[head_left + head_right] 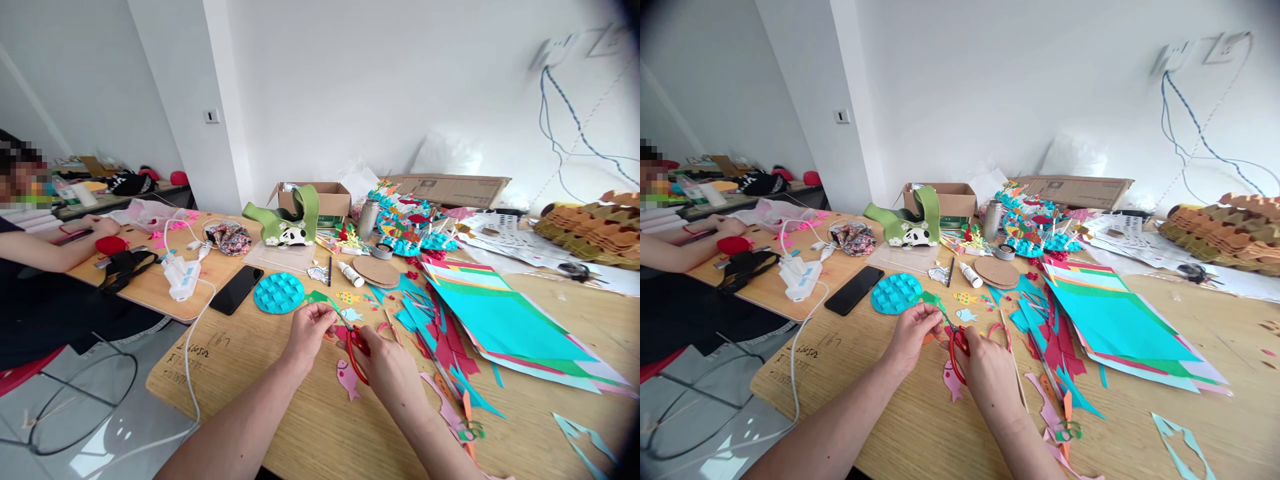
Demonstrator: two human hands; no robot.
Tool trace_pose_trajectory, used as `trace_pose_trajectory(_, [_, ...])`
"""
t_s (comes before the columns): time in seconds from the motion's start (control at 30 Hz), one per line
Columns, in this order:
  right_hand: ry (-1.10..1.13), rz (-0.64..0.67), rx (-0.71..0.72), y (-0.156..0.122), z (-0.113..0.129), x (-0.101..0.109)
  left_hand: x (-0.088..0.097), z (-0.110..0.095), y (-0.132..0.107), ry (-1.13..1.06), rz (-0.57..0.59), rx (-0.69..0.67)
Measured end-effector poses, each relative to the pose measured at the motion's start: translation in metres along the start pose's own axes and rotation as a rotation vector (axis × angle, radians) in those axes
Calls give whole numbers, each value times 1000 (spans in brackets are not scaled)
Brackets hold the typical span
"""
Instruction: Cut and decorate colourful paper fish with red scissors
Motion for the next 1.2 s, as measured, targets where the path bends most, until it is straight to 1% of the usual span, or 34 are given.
trace_pose_trajectory(0.2, [19,-12,7,0,3,2,-1,-1,-1,-7,-9,10])
trace_pose_trajectory(0.43, [35,6,4,0,2,0,0,1,-1,-8,-20,21])
trace_pose_trajectory(0.6, [36,-18,11,0,1,-1,0,0,-1,-9,-21,12])
trace_pose_trajectory(0.73, [25,2,2,0,-1,-3,0,0,-1,-11,-18,12])
trace_pose_trajectory(1.2, [-4,-10,-13,1,-2,3,1,2,0,-4,-15,12])
Point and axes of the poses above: each hand's wrist, its own y-axis towards the middle knuckle, its own x-axis out of the back of the hand, z = x × y, the point moved 8 cm from there along y, towards the middle knuckle, and after that the axes turned 4 degrees about z, right-handed, at the moved point
